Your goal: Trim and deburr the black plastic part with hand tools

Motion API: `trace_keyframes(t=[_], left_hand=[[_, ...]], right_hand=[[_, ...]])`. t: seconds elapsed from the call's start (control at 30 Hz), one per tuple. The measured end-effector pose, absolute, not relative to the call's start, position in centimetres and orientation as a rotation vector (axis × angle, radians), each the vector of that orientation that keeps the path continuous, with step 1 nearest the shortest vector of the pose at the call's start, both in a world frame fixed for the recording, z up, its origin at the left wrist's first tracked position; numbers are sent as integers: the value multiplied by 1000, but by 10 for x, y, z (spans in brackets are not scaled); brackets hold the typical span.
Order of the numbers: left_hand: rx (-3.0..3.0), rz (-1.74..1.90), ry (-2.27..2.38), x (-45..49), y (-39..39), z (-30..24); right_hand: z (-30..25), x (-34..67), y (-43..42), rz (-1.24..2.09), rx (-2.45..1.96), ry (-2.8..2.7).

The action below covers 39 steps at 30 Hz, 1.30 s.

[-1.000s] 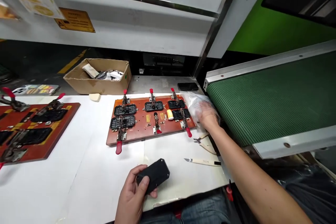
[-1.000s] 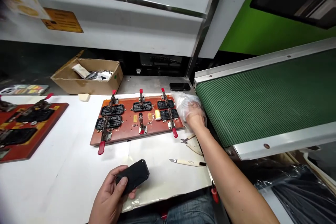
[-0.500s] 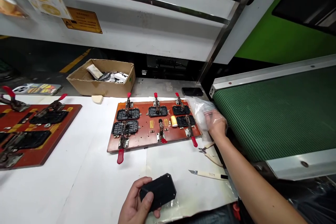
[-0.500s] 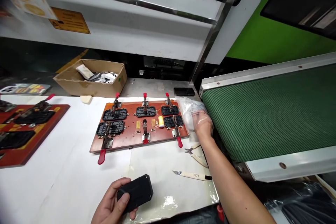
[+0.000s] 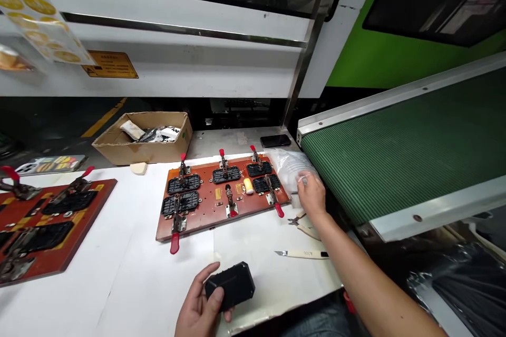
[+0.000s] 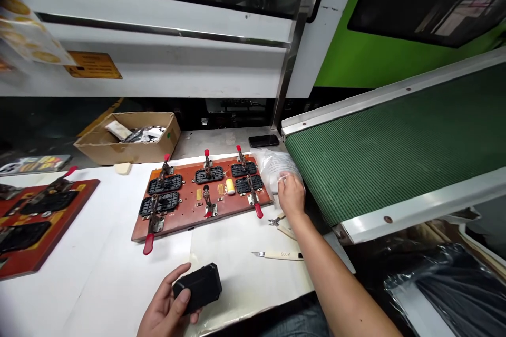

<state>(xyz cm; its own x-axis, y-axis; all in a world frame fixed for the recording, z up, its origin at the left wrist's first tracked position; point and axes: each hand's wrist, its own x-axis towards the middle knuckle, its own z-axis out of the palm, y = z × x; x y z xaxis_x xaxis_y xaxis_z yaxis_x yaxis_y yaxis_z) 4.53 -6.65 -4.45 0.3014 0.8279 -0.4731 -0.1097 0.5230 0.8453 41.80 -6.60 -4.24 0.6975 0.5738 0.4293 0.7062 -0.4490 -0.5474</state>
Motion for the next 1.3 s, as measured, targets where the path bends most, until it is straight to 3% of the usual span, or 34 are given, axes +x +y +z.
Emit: trace_keyframes(t=[0.3,0.53,0.7,0.97,1.13,1.3], left_hand=[[624,677,1046,44,-74,-21],[601,488,741,67,-108,-2],[652,439,840,78,-117,3],[742,477,894,78,-124,1],[1075,495,1111,71,-118,5],[1390,435,1223,67,-115,8]], right_hand=[[-12,333,-135,-10,-1947,-799],[-12,230,-190,985,-1466,-768],[-14,233,-208,1233,-1227,-617],[-15,247,-225,1135,-1349,-606],[-17,238,-231,760,-1625,-1031],[-18,213,-228,485,-1570,-1269]])
